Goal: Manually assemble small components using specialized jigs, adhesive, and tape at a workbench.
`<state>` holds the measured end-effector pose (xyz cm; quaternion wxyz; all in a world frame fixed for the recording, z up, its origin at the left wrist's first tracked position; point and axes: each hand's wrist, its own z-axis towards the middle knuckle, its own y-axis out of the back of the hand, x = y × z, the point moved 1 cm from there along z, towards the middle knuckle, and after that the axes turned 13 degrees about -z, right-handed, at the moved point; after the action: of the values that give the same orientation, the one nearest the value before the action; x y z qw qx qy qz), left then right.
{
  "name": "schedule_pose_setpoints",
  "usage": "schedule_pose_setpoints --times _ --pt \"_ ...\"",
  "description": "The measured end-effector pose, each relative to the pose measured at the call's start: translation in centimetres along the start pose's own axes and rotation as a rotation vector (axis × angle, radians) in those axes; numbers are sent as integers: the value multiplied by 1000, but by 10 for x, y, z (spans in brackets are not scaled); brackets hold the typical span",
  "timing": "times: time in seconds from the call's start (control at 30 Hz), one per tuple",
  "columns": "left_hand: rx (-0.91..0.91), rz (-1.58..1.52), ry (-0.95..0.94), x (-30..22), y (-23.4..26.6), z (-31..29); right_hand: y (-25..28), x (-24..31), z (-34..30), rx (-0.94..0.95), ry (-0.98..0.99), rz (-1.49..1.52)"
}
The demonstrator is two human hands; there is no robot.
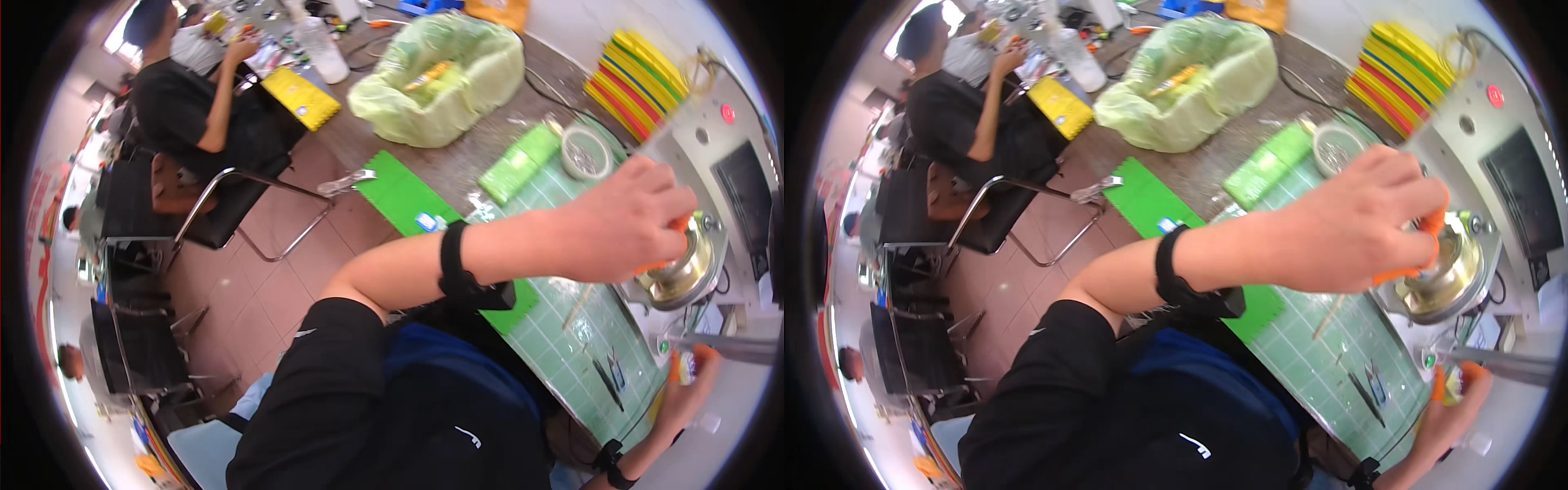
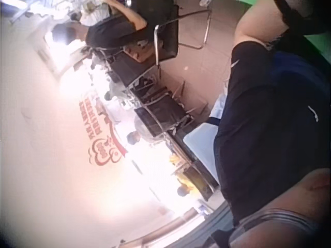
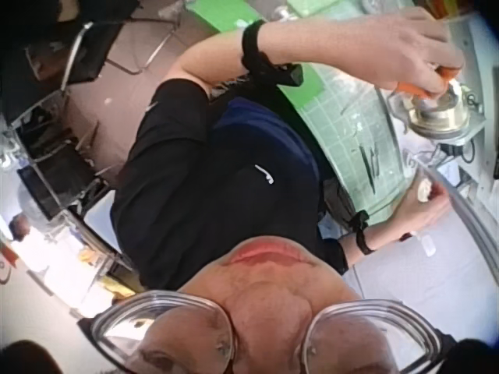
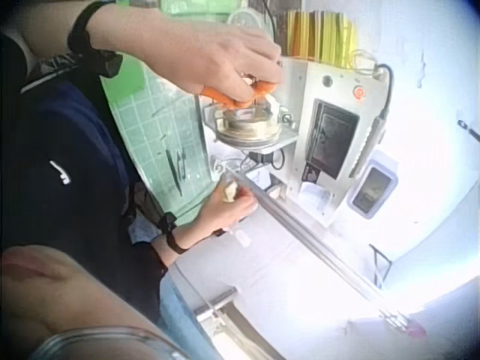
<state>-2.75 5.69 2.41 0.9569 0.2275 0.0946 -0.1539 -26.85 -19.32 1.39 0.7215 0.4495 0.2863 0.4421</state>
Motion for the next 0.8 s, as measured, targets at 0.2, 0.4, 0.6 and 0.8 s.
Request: schedule_pose_setpoints --times 0.2,0.4,0.6,0.8 --pt "40 177 -51 -6 -9 8 -19 -33 17 -312 -84 -27" --pt "-11 -22 77 7 13 6 -32 -66 -15 -323 115 -140" --pt "-221 -71 325 -14 241 -98 49 17 -27 -278 -362 349" --pt "-1108 802 883 -158 480 -333 57 57 7 -340 -159 425"
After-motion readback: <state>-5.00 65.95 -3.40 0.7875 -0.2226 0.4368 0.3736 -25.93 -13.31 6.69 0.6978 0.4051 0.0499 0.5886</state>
